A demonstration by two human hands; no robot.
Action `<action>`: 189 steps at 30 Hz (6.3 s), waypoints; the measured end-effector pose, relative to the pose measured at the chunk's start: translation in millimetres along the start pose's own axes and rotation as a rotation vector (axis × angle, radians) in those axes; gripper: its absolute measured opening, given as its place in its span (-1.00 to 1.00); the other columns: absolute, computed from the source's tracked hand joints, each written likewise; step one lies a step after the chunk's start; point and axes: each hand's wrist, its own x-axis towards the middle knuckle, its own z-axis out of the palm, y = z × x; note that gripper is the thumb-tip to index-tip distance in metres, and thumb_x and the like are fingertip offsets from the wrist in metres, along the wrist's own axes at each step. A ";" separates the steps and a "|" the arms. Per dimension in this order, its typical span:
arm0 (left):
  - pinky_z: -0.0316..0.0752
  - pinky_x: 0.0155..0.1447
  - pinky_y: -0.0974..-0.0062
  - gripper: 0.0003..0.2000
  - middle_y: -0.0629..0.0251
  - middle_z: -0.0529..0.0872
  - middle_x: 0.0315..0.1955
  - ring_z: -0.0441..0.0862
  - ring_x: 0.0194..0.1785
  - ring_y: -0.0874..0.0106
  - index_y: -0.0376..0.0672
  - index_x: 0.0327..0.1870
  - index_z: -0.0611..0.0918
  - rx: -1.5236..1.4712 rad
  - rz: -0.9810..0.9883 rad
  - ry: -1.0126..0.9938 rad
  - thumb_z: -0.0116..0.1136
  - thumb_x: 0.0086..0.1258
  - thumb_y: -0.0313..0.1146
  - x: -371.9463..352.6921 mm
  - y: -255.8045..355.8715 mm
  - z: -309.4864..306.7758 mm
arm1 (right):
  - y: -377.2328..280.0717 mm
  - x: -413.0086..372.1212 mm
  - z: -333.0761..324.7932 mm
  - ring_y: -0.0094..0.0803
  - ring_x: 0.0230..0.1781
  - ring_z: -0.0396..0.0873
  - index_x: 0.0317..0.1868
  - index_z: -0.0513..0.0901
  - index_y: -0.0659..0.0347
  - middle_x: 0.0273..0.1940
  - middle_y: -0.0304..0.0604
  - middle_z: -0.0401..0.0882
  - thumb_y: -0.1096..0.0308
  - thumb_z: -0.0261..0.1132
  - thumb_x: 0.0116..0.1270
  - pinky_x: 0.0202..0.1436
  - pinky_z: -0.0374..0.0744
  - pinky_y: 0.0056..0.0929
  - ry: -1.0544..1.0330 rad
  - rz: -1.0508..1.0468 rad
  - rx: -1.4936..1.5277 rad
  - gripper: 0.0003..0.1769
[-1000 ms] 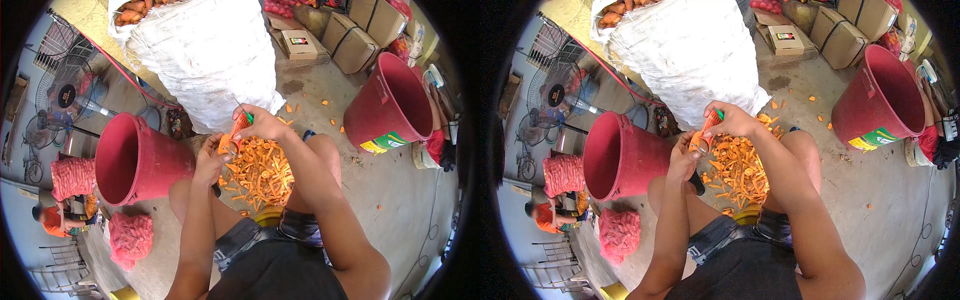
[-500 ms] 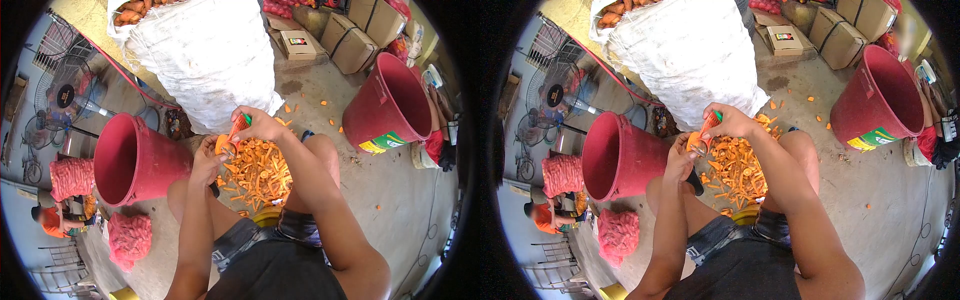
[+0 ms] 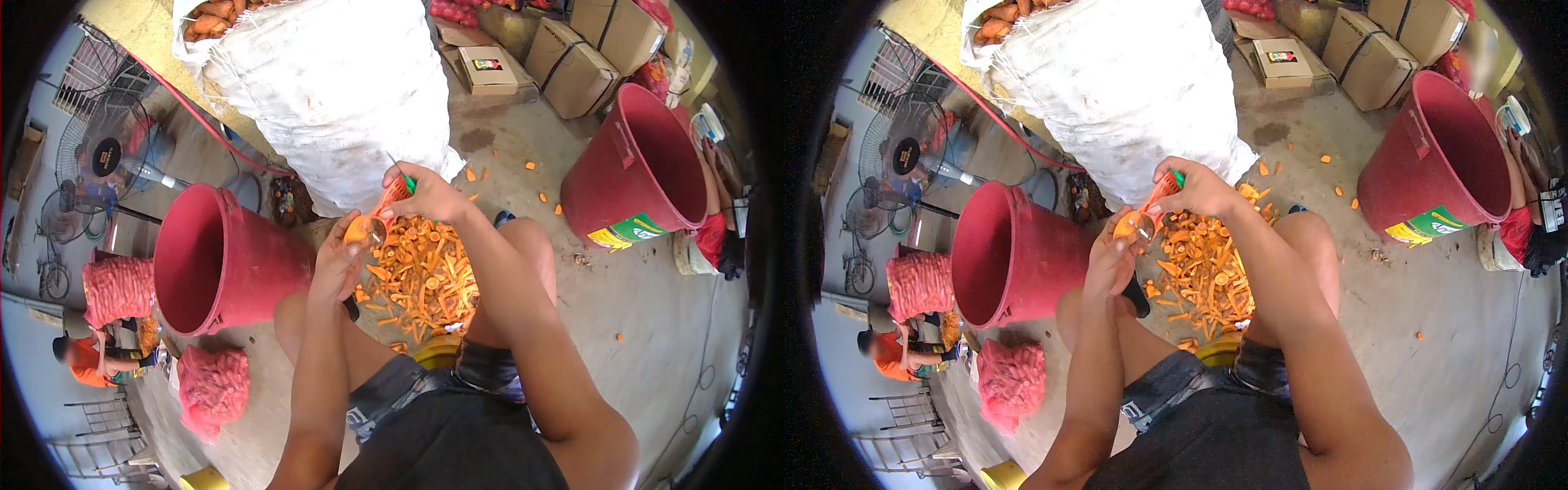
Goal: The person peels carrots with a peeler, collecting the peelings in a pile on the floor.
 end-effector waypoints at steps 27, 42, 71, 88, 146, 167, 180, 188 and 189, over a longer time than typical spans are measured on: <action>0.51 0.53 0.26 -0.18 0.10 0.62 0.31 0.64 0.35 0.26 -0.32 0.47 0.41 0.034 0.013 -0.092 0.64 0.18 -0.45 -6.4 8.6 6.6 | 14.9 7.7 -21.2 -0.56 -0.23 0.59 -0.03 0.66 0.12 -0.21 -0.37 0.68 0.36 0.74 0.14 -0.17 0.64 -0.47 0.133 0.138 -0.075 -0.53; 0.45 0.58 0.26 -0.18 0.12 0.59 0.35 0.57 0.44 0.27 -0.35 0.54 0.34 0.047 -0.007 0.012 0.55 0.26 -0.58 0.5 -0.9 6.0 | -1.3 -3.6 -0.4 -0.59 -0.16 0.59 -0.03 0.65 0.15 -0.20 -0.39 0.66 0.47 0.71 0.16 -0.02 0.62 -0.50 -0.027 -0.120 -0.106 -0.55; 0.65 0.07 0.39 -0.28 0.16 0.70 0.24 0.72 0.01 0.33 -0.25 0.44 0.50 0.033 -0.092 0.009 -0.01 0.66 0.29 -8.2 -0.9 -2.4 | 34.2 -0.9 5.1 0.00 -0.09 0.80 0.15 0.71 0.14 -0.16 0.10 0.81 0.38 0.44 0.31 0.08 0.70 -0.08 0.032 -0.003 -0.612 -0.62; 0.61 0.01 0.44 -0.69 0.26 0.87 -0.23 0.74 -0.15 0.53 -0.27 0.00 0.77 0.971 0.039 0.168 0.51 0.44 -0.22 1.3 -3.2 3.2 | 11.8 -18.5 55.1 0.19 0.05 0.74 0.05 0.72 0.31 -0.09 0.24 0.78 0.39 0.37 0.28 0.16 0.67 0.09 -0.121 -0.180 -0.974 -0.67; 0.64 0.32 0.18 -0.38 0.03 0.84 0.09 0.78 0.19 0.07 -0.18 0.31 0.71 2.376 0.473 0.405 0.42 0.28 0.01 403.3 347.4 87.5 | -7.9 30.1 -24.8 0.15 -0.01 0.74 0.05 0.69 0.21 -0.13 0.17 0.77 0.47 0.29 0.27 0.08 0.65 0.08 -0.194 0.098 -1.011 -0.67; 0.70 0.21 0.27 -0.49 0.09 0.66 0.13 0.72 0.07 0.29 -0.08 0.32 0.43 0.230 0.348 0.218 0.21 0.40 -0.72 102.2 159.4 19.6 | -14.4 17.3 1.1 0.25 -0.03 0.73 0.08 0.75 0.21 -0.14 0.24 0.78 0.40 0.32 0.32 0.10 0.67 0.08 -0.040 -0.101 -0.815 -0.67; 0.67 0.25 0.42 -0.48 0.14 0.77 0.03 0.75 0.06 0.44 -0.32 0.18 0.53 0.346 0.201 0.405 0.57 0.24 -0.64 11.1 11.8 -5.1 | 5.7 6.0 71.5 0.27 0.06 0.73 0.13 0.73 0.36 -0.07 0.36 0.76 0.37 0.30 0.28 0.22 0.65 0.05 0.047 -0.023 -0.743 -0.57; 0.68 0.20 0.38 -0.46 0.17 0.71 0.12 0.74 0.08 0.40 -0.24 0.24 0.52 0.138 0.270 0.080 0.53 0.27 -0.64 -2.5 23.1 -12.4 | 85.2 33.4 38.5 0.22 -0.01 0.73 0.07 0.78 0.21 -0.09 0.27 0.78 0.31 0.31 0.38 0.14 0.65 0.08 -0.123 0.063 -0.989 -0.68; 0.69 0.14 0.40 -0.45 0.20 0.65 0.17 0.72 0.08 0.41 -0.20 0.27 0.51 0.172 0.285 0.068 0.50 0.28 -0.66 -4.3 24.2 -15.0 | 79.6 32.1 34.9 0.16 0.02 0.73 0.07 0.79 0.18 -0.03 0.22 0.79 0.29 0.32 0.39 0.14 0.66 0.05 -0.239 0.153 -1.001 -0.69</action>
